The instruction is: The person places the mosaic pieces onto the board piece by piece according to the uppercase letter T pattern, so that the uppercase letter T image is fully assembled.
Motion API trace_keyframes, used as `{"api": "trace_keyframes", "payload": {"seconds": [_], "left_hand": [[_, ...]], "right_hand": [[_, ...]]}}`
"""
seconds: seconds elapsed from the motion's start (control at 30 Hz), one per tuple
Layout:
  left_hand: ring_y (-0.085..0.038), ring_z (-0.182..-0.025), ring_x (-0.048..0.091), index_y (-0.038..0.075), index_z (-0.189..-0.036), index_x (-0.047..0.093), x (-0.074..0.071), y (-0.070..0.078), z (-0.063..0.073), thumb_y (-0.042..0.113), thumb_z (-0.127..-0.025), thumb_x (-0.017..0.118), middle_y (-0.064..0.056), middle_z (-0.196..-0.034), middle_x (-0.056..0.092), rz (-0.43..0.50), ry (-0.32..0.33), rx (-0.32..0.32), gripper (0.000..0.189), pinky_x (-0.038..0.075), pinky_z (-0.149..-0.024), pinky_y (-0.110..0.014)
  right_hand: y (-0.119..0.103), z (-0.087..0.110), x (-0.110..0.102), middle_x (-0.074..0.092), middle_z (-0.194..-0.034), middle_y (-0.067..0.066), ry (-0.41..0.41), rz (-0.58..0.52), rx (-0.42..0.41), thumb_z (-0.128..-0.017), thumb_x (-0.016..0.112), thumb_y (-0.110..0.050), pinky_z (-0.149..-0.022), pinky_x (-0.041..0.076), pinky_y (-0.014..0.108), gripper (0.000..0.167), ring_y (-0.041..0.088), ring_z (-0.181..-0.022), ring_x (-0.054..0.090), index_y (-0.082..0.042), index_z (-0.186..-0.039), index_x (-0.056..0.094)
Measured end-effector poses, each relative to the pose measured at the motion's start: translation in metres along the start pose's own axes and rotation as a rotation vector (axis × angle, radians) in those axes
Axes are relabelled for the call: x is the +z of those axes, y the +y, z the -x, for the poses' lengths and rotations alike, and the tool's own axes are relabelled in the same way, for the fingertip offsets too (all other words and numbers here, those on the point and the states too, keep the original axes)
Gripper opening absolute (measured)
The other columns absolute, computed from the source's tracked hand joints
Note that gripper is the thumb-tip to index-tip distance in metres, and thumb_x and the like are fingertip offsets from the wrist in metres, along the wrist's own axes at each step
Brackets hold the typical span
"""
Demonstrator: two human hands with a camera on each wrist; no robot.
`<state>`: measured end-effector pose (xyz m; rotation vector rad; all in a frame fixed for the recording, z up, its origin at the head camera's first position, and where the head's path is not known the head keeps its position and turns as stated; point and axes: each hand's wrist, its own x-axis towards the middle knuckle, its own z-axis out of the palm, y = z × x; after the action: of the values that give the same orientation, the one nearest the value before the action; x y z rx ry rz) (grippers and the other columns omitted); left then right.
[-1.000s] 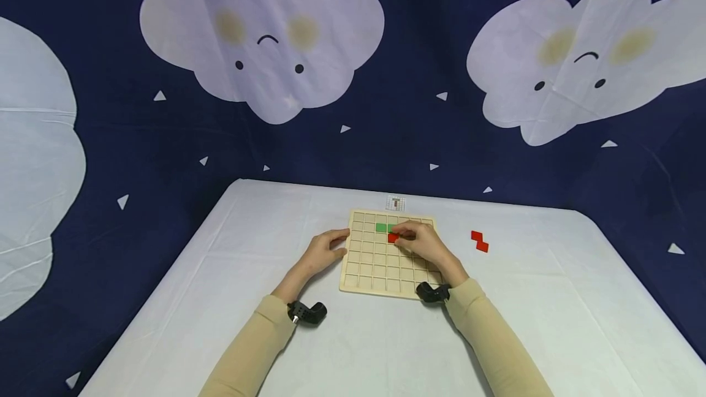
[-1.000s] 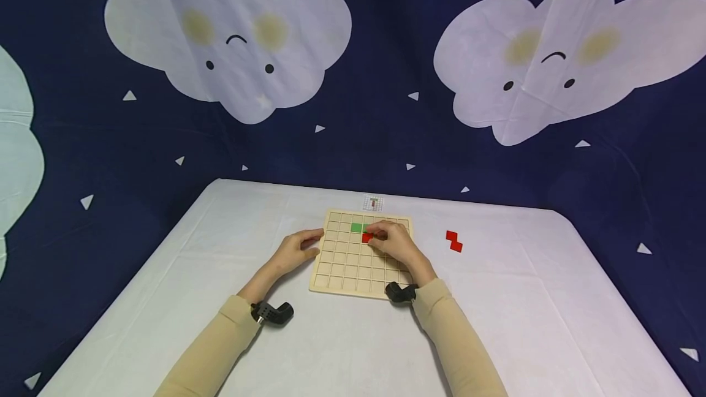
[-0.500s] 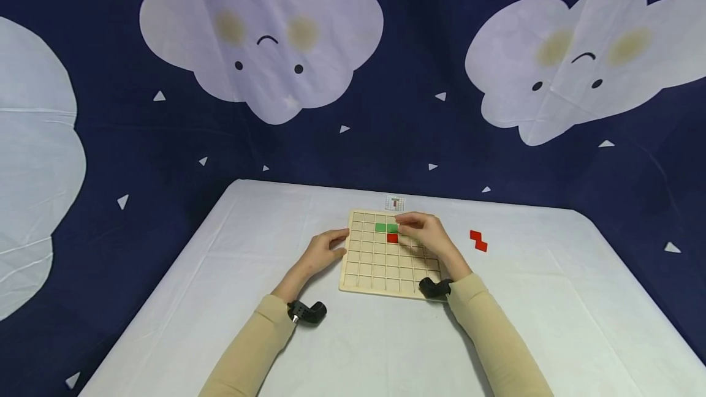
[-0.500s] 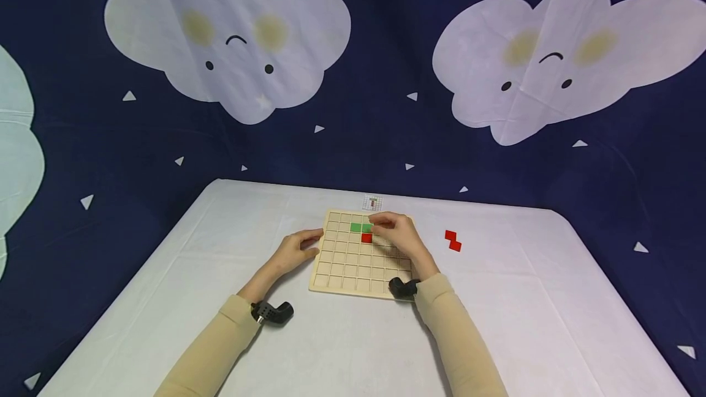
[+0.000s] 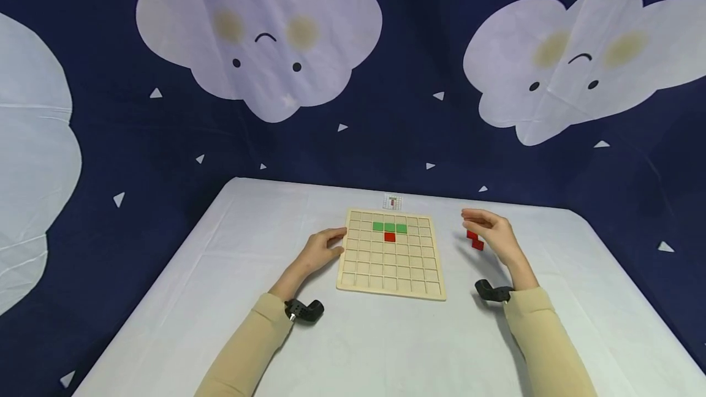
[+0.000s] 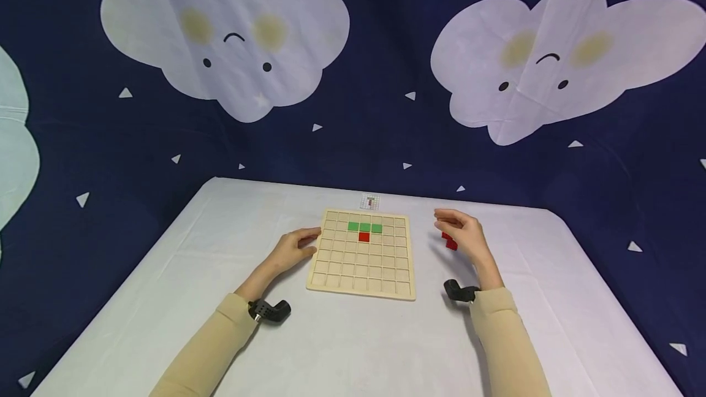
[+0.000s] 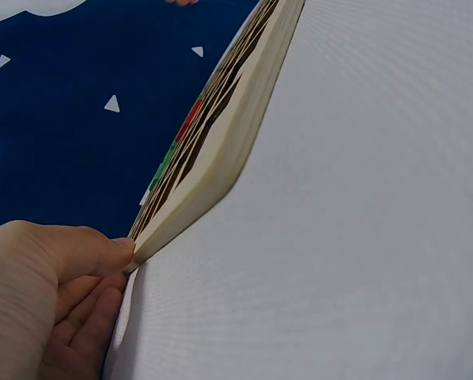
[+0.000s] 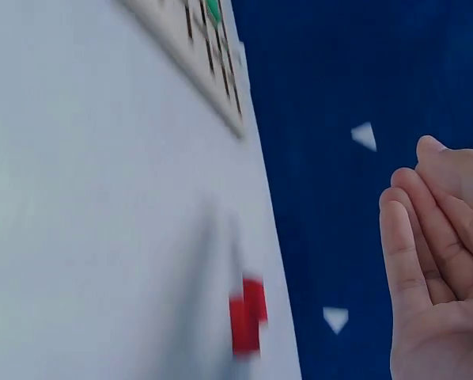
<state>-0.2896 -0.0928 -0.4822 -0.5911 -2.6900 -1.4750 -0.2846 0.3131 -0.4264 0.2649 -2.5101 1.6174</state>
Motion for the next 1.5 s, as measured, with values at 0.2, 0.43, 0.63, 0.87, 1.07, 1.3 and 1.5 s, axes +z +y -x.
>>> {"api": "trace_keyframes", "payload": {"seconds": [0.2, 0.43, 0.63, 0.87, 1.07, 1.3, 1.5], "left_hand": [[-0.027, -0.117, 0.054, -0.004, -0.131, 0.052, -0.001, -0.001, -0.001, -0.003, -0.085, 0.064, -0.018, -0.128, 0.055, 0.004, 0.004, -0.007, 0.048, 0.045, -0.099, -0.028], [-0.027, -0.116, 0.054, -0.004, -0.131, 0.052, 0.0, -0.001, 0.0, -0.003, -0.085, 0.065, -0.018, -0.127, 0.056, 0.008, -0.003, 0.002, 0.048, 0.045, -0.099, -0.028], [-0.026, -0.118, 0.053, -0.002, -0.132, 0.052, 0.0, 0.001, -0.001, -0.002, -0.085, 0.065, -0.016, -0.129, 0.055, 0.008, -0.006, -0.014, 0.048, 0.045, -0.099, -0.027], [-0.026, -0.117, 0.054, -0.003, -0.132, 0.052, 0.0, 0.001, -0.002, -0.003, -0.085, 0.064, -0.017, -0.128, 0.055, 0.019, -0.002, -0.016, 0.048, 0.045, -0.099, -0.027], [-0.027, -0.117, 0.054, -0.003, -0.131, 0.052, -0.001, 0.002, 0.0, -0.004, -0.085, 0.065, -0.017, -0.128, 0.055, 0.016, 0.001, -0.015, 0.048, 0.045, -0.099, -0.028], [-0.027, -0.117, 0.054, -0.004, -0.131, 0.052, -0.004, 0.005, 0.0, -0.005, -0.084, 0.065, -0.018, -0.128, 0.055, 0.022, 0.004, -0.014, 0.049, 0.045, -0.099, -0.028], [-0.028, -0.118, 0.053, -0.004, -0.131, 0.052, -0.001, 0.004, 0.001, -0.004, -0.084, 0.065, -0.018, -0.129, 0.055, 0.021, 0.001, -0.011, 0.048, 0.045, -0.099, -0.028]], "right_hand": [[0.019, 0.017, -0.021, 0.063, -0.119, 0.012, 0.03, 0.039, 0.028, -0.09, 0.066, -0.021, -0.08, 0.048, 0.009, 0.047, -0.005, -0.095, 0.059, 0.003, -0.128, 0.055], [0.043, 0.027, -0.026, 0.061, -0.118, 0.022, 0.029, 0.185, 0.054, -0.089, 0.068, -0.025, -0.077, 0.045, 0.006, 0.047, -0.011, -0.088, 0.056, 0.002, -0.126, 0.058], [0.054, 0.03, -0.026, 0.062, -0.117, 0.021, 0.014, 0.286, 0.057, -0.085, 0.072, -0.021, -0.076, 0.045, 0.005, 0.046, 0.005, -0.094, 0.061, 0.003, -0.123, 0.06], [0.058, 0.03, -0.023, 0.066, -0.108, 0.018, 0.048, 0.379, -0.017, -0.084, 0.071, -0.01, -0.074, 0.046, 0.005, 0.035, 0.022, -0.094, 0.063, 0.002, -0.116, 0.064], [0.045, 0.028, -0.021, 0.065, -0.109, 0.022, 0.066, 0.217, -0.008, -0.087, 0.07, -0.015, -0.072, 0.047, 0.006, 0.038, -0.006, -0.084, 0.059, 0.004, -0.118, 0.062], [0.017, 0.012, -0.014, 0.066, -0.11, 0.005, 0.028, 0.005, -0.003, -0.088, 0.068, -0.017, -0.077, 0.051, 0.012, 0.045, 0.001, -0.091, 0.061, 0.007, -0.124, 0.056], [-0.017, 0.001, 0.017, 0.063, -0.118, 0.009, -0.036, -0.082, -0.04, -0.087, 0.069, -0.017, -0.079, 0.053, 0.017, 0.046, 0.004, -0.095, 0.062, 0.004, -0.126, 0.056]]}}
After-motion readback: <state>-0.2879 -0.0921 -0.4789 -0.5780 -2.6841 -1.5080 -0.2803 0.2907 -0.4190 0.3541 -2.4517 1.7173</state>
